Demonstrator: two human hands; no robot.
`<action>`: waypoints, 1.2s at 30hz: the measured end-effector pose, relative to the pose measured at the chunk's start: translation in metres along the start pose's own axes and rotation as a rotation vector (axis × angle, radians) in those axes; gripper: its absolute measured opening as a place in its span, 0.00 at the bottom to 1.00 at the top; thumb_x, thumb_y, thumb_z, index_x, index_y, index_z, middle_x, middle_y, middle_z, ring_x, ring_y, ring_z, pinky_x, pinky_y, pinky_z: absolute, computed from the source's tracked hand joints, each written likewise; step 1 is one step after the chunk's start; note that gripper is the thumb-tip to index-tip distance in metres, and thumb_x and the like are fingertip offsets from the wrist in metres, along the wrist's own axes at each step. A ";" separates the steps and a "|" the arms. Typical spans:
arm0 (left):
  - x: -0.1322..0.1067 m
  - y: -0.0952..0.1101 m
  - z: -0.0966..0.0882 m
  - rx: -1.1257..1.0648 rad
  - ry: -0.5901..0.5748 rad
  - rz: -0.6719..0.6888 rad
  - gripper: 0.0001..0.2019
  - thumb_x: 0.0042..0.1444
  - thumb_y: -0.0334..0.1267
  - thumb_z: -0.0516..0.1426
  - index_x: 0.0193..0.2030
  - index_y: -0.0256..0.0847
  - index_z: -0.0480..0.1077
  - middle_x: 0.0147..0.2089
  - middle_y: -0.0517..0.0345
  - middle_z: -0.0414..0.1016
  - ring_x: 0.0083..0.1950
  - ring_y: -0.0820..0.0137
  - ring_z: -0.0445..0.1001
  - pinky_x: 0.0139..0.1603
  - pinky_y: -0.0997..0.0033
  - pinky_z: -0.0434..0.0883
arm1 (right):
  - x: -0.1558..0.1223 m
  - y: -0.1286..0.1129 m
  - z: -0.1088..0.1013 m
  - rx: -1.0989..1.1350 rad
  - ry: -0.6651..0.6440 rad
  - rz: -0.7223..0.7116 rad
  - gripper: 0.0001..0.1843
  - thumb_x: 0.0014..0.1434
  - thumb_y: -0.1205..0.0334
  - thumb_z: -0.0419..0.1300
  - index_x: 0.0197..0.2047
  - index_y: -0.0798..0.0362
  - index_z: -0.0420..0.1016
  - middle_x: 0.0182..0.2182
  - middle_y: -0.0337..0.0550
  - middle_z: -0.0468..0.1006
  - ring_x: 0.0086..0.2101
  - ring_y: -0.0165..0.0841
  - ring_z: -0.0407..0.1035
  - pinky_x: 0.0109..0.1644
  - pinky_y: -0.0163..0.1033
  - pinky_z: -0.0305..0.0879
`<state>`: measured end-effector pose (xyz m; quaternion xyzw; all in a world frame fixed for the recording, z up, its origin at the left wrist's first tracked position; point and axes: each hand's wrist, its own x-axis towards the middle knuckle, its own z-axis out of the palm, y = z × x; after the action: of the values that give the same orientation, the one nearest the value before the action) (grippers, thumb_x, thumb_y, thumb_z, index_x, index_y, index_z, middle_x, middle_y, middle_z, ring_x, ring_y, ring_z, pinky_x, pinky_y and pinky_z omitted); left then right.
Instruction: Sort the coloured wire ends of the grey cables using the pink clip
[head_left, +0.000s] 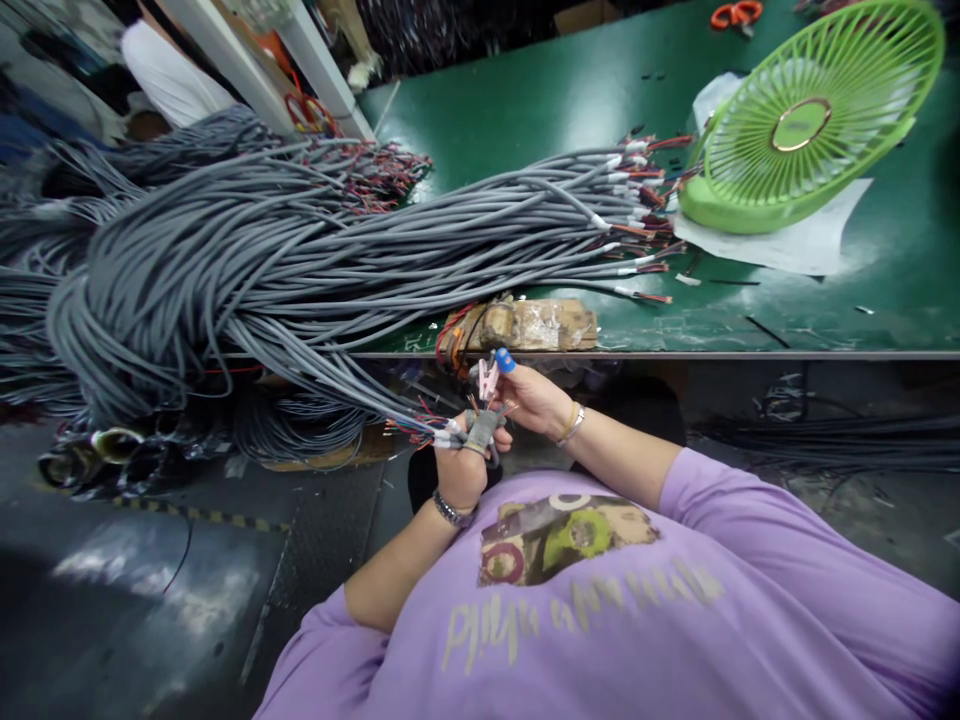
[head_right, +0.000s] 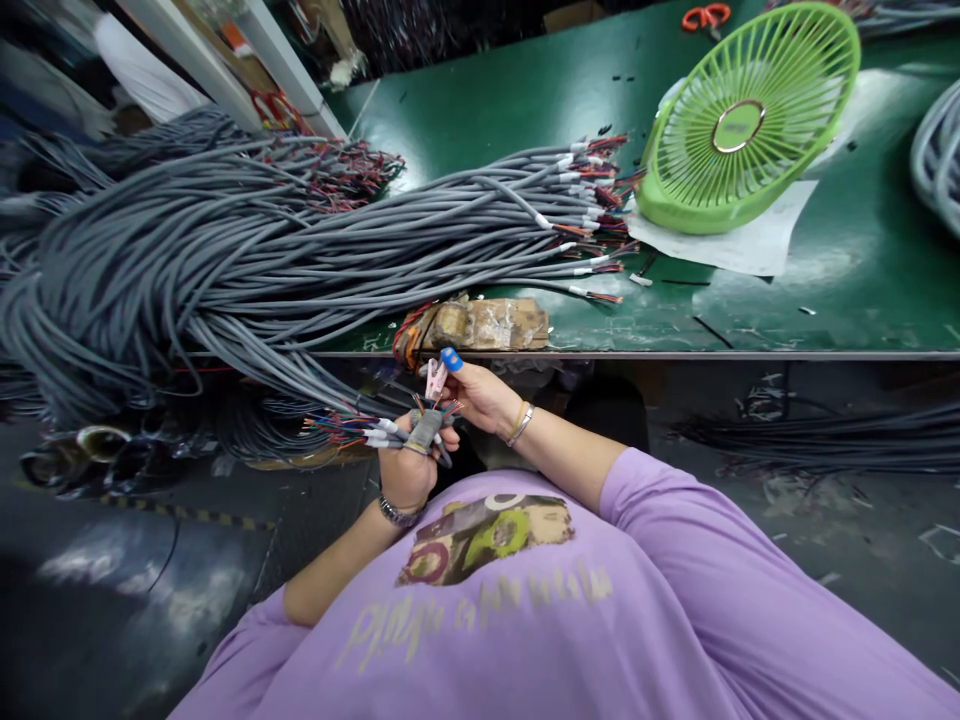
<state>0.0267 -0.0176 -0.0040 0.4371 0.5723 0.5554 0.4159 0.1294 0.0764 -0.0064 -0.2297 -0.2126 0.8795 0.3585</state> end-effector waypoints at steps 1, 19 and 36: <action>-0.001 0.000 0.000 -0.003 0.001 -0.002 0.16 0.57 0.48 0.58 0.26 0.38 0.73 0.23 0.57 0.77 0.20 0.75 0.73 0.17 0.79 0.60 | -0.001 -0.001 -0.001 -0.001 -0.012 0.026 0.30 0.54 0.34 0.59 0.29 0.57 0.72 0.20 0.38 0.69 0.22 0.25 0.60 0.24 0.30 0.58; 0.001 0.003 0.000 -0.013 0.078 0.060 0.14 0.57 0.45 0.59 0.26 0.38 0.72 0.23 0.57 0.78 0.21 0.74 0.74 0.17 0.79 0.63 | -0.012 -0.006 0.000 -0.133 0.033 -0.041 0.22 0.46 0.47 0.70 0.33 0.58 0.74 0.25 0.39 0.74 0.23 0.24 0.62 0.27 0.31 0.58; -0.001 0.000 0.001 0.081 0.071 0.040 0.15 0.56 0.47 0.59 0.25 0.38 0.72 0.23 0.57 0.77 0.21 0.73 0.74 0.20 0.77 0.66 | 0.000 0.002 0.008 -0.031 0.088 -0.125 0.29 0.47 0.35 0.65 0.26 0.57 0.72 0.18 0.35 0.65 0.21 0.24 0.57 0.24 0.31 0.54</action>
<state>0.0280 -0.0179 -0.0038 0.4449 0.5998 0.5553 0.3659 0.1236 0.0734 -0.0013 -0.2601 -0.2240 0.8411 0.4180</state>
